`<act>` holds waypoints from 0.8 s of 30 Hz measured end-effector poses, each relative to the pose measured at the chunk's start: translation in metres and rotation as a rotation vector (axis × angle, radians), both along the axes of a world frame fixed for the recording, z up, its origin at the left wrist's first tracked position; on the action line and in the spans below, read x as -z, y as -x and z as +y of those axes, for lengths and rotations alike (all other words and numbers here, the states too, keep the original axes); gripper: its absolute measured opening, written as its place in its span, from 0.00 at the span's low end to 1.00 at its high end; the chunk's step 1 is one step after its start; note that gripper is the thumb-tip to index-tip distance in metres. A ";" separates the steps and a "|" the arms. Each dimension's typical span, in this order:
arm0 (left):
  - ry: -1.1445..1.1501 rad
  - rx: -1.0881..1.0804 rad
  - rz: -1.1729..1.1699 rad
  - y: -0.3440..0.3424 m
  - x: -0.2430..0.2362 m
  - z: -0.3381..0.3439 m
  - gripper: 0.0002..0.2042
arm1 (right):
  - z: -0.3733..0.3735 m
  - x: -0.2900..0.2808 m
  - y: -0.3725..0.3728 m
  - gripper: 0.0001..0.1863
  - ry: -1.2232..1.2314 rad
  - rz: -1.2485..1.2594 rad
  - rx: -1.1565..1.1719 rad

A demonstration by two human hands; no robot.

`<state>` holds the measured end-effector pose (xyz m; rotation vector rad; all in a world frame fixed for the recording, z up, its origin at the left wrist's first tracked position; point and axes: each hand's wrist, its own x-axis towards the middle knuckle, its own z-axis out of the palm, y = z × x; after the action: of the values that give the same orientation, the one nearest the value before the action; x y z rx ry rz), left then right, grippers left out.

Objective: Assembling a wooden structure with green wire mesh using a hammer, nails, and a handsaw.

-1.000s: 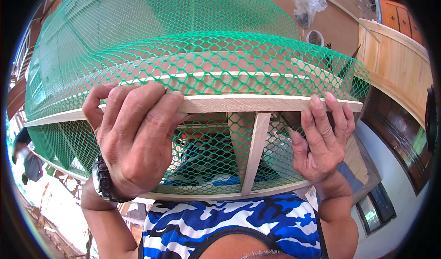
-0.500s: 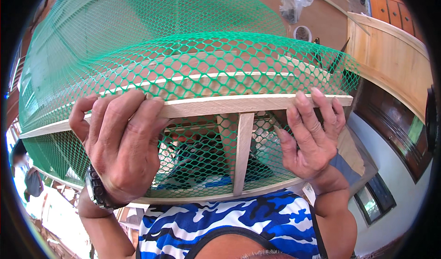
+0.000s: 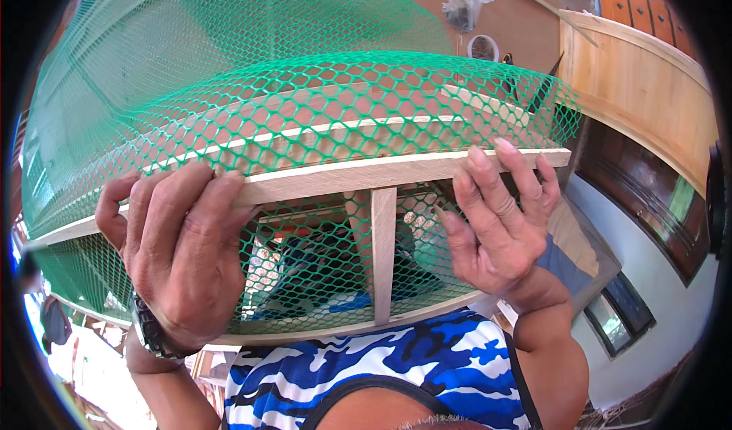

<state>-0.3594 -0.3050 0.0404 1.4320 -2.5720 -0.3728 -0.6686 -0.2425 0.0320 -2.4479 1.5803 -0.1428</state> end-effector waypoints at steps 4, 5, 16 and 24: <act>-0.011 0.008 0.001 -0.006 0.001 0.001 0.16 | 0.001 0.000 -0.004 0.21 -0.003 0.015 -0.004; -0.008 0.013 -0.026 -0.007 0.000 0.002 0.16 | 0.002 -0.001 -0.006 0.21 -0.012 -0.002 -0.011; 0.008 0.023 -0.026 -0.007 0.001 0.002 0.15 | 0.005 0.002 -0.006 0.24 -0.011 0.033 -0.030; -0.003 0.022 -0.050 -0.007 0.001 0.003 0.14 | 0.004 0.001 -0.007 0.25 -0.008 0.047 -0.035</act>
<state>-0.3524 -0.3016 0.0391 1.4331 -2.6295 -0.3477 -0.6618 -0.2386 0.0313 -2.4884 1.5530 -0.0730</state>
